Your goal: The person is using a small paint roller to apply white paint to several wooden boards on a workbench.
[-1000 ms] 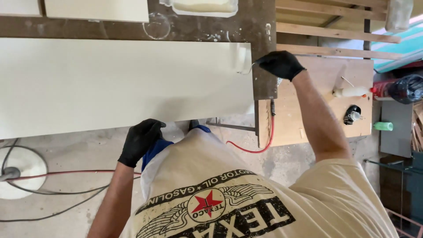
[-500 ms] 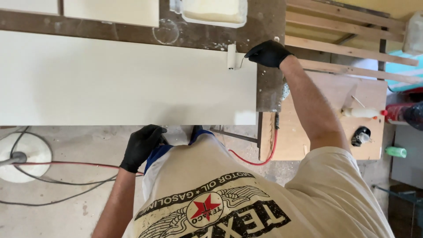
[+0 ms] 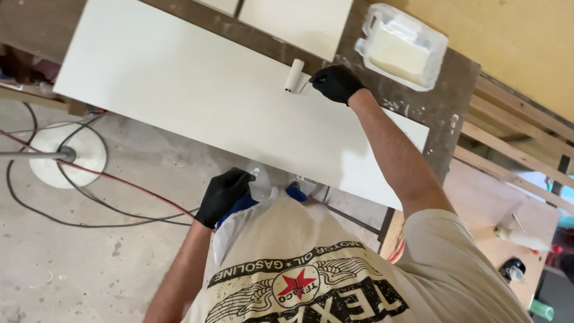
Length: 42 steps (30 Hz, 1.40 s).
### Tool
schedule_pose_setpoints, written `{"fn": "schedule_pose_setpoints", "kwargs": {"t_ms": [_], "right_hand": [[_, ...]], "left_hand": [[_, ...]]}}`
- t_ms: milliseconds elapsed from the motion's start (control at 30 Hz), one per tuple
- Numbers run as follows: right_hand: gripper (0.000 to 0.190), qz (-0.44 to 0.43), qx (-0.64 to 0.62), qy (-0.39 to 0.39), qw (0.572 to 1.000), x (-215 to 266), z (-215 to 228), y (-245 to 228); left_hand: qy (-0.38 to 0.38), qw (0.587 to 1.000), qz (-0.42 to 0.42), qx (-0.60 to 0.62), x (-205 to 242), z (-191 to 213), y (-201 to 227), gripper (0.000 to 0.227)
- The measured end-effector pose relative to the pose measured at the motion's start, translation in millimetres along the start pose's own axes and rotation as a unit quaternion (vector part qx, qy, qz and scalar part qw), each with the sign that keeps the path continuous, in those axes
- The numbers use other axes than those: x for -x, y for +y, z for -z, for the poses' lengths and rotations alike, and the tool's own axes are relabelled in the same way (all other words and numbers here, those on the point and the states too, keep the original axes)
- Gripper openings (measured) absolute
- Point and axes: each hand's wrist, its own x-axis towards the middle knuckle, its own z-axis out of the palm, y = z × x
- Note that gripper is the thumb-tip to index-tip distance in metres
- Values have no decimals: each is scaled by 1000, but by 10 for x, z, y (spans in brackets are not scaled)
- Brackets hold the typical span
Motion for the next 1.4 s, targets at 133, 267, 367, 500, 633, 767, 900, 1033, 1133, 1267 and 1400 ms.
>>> {"fn": "schedule_pose_setpoints", "kwargs": {"t_ms": [133,267,367,500,633,767,900,1033,1133,1267,1400], "right_hand": [[28,12,-16,44,999,-570,-103,-863],[30,24,-16,45,999,-1027,-74,-1716],[25,49,-21,35,998,-1220,-10,-2364],[19,86,-6,55,995,-1748,-93,-2964],[22,136,-6,61,989,-2202,-161,-3540],[21,203,10,93,975,-2885,-414,-3839],[22,256,-1,135,957,-3084,-559,-4027],[28,278,-24,140,950,-2914,-661,-4059],[29,224,-39,97,969,-2587,-620,-3934],[29,178,-29,55,982,-2032,-478,-3350],[34,151,-14,26,988,-1531,-408,-2410]], "left_hand": [[-14,890,376,258,254,389,-144,20],[42,845,460,270,539,609,-322,24],[35,859,451,240,621,872,-360,26],[64,825,499,259,712,1060,-392,24],[100,820,483,291,772,1158,-449,22],[81,827,492,261,811,1172,-486,26],[65,833,495,239,777,1217,-466,27],[62,830,494,251,737,1220,-483,26],[65,849,458,255,757,1121,-598,23],[38,886,403,227,714,935,-667,19],[-20,874,431,223,418,817,-578,25]]}}
